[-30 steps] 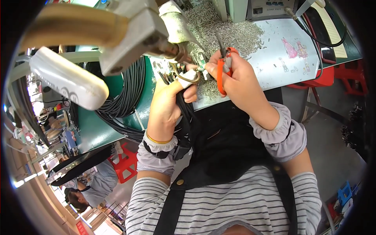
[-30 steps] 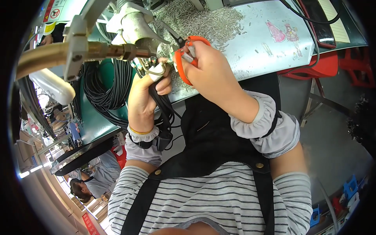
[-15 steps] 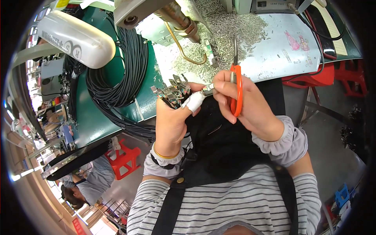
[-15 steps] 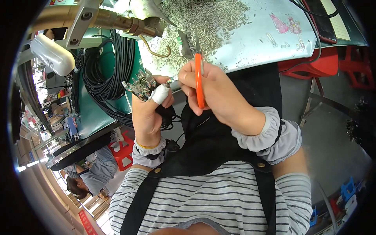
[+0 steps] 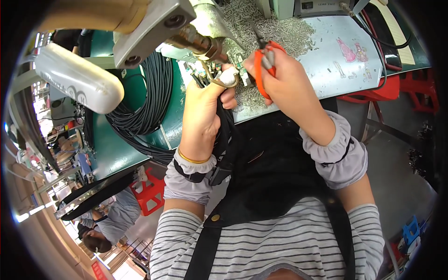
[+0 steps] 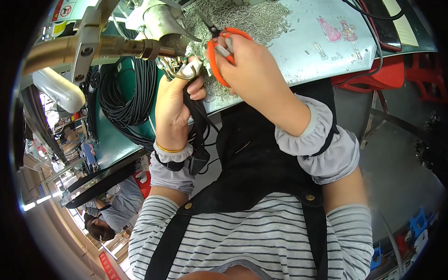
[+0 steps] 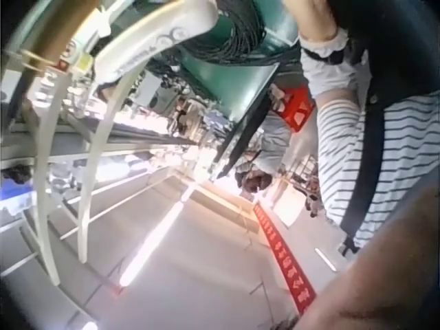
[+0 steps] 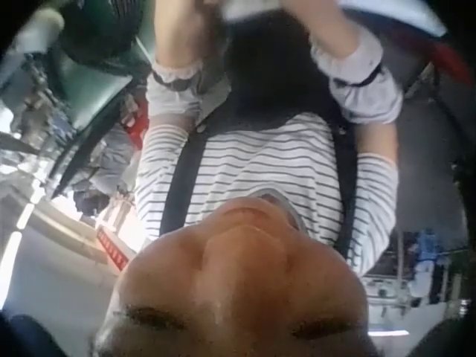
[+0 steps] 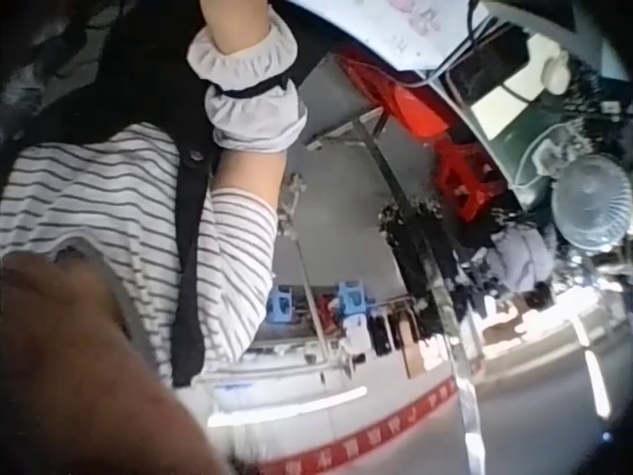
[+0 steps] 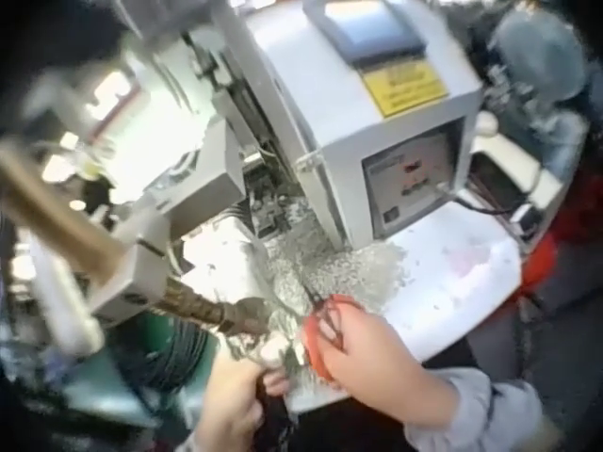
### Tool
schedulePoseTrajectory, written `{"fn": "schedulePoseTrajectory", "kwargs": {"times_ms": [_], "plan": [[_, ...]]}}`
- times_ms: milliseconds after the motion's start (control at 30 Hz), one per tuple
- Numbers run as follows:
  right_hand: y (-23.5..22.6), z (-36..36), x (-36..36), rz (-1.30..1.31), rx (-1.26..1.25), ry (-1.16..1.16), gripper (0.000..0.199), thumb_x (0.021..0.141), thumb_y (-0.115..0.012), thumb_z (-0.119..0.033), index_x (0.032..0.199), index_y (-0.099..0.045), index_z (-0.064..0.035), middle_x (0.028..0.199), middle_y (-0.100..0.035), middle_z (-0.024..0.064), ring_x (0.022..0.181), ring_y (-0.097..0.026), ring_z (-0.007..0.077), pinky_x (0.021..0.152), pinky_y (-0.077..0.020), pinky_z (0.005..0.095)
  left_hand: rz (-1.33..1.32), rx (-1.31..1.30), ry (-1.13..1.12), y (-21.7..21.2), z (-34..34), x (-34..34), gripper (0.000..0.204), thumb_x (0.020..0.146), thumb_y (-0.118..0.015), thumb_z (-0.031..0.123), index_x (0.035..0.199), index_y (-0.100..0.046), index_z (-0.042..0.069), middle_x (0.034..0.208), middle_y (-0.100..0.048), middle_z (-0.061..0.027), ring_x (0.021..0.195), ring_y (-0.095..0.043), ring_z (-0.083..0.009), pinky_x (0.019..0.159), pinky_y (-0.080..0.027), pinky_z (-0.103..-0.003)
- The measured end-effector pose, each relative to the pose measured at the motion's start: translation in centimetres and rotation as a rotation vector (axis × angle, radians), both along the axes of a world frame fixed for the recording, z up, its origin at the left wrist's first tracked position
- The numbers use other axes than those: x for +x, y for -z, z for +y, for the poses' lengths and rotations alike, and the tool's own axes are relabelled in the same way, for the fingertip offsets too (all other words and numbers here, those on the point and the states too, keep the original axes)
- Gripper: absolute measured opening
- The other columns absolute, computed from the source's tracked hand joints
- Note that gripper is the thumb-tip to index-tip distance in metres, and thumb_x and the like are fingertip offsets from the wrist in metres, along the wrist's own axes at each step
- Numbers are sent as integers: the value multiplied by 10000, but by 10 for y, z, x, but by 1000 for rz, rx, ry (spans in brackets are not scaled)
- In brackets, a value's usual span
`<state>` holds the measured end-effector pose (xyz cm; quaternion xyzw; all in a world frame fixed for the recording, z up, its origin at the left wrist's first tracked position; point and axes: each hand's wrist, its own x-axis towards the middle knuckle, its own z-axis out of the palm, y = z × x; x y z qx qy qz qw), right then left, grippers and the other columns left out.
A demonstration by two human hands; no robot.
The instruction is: The person is trimming and processing electrical wire bundles at an industrial assembly line station.
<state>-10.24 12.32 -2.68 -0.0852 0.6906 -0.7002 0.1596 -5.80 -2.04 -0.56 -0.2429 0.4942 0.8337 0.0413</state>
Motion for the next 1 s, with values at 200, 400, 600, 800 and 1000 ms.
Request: {"fn": "schedulePoseTrajectory", "kwargs": {"times_ms": [200, 400, 600, 800, 1000], "plan": [[7, -4, -7, 9, 47, -72, 195, 849, -550, -198, 843, -521, -6, 515, -404, -39, 418, -385, 39, 376, -343, 212, -27, -59, 82, 3, -13, -6, 142, 781, -585, 35, 901, -525, -10, 647, -468, -13, 471, -360, -66, 411, -276, -214], [9, -4, -6, 60, 58, -72, 185, 850, -552, -195, 858, -526, -12, 522, -406, -37, 415, -364, 37, 374, -324, 213, -6, 2, 109, 4, -15, -3, 164, 780, -584, 36, 918, -513, -14, 639, -462, -13, 465, -347, -62, 409, -270, -209], [8, -5, -5, 3, 4, -71, 171, 847, -560, -182, 876, -526, -17, 527, -408, -37, 423, -361, 34, 380, -308, 211, 25, 32, 74, 4, -15, -1, 156, 781, -580, 41, 910, -514, -19, 646, -467, -18, 463, -346, -62, 414, -270, -205], [11, -7, -4, 44, 21, -36, 160, 846, -560, -170, 871, -517, -18, 534, -413, -36, 426, -360, 32, 379, -308, 213, -21, -31, 115, -1, -15, -5, 149, 775, -585, 35, 898, -522, -20, 659, -479, -26, 481, -367, -68, 432, -294, -212], [4, 2, 4, -98, -79, -65, 139, 830, -579, -128, 851, -501, -15, 591, -441, -15, 454, -376, 35, 409, -324, 203, -17, 113, 53, -9, -9, 10, 198, 752, -607, 13, 938, -555, -30, 704, -555, -63, 549, -500, -132, 501, -416, -240]]}}
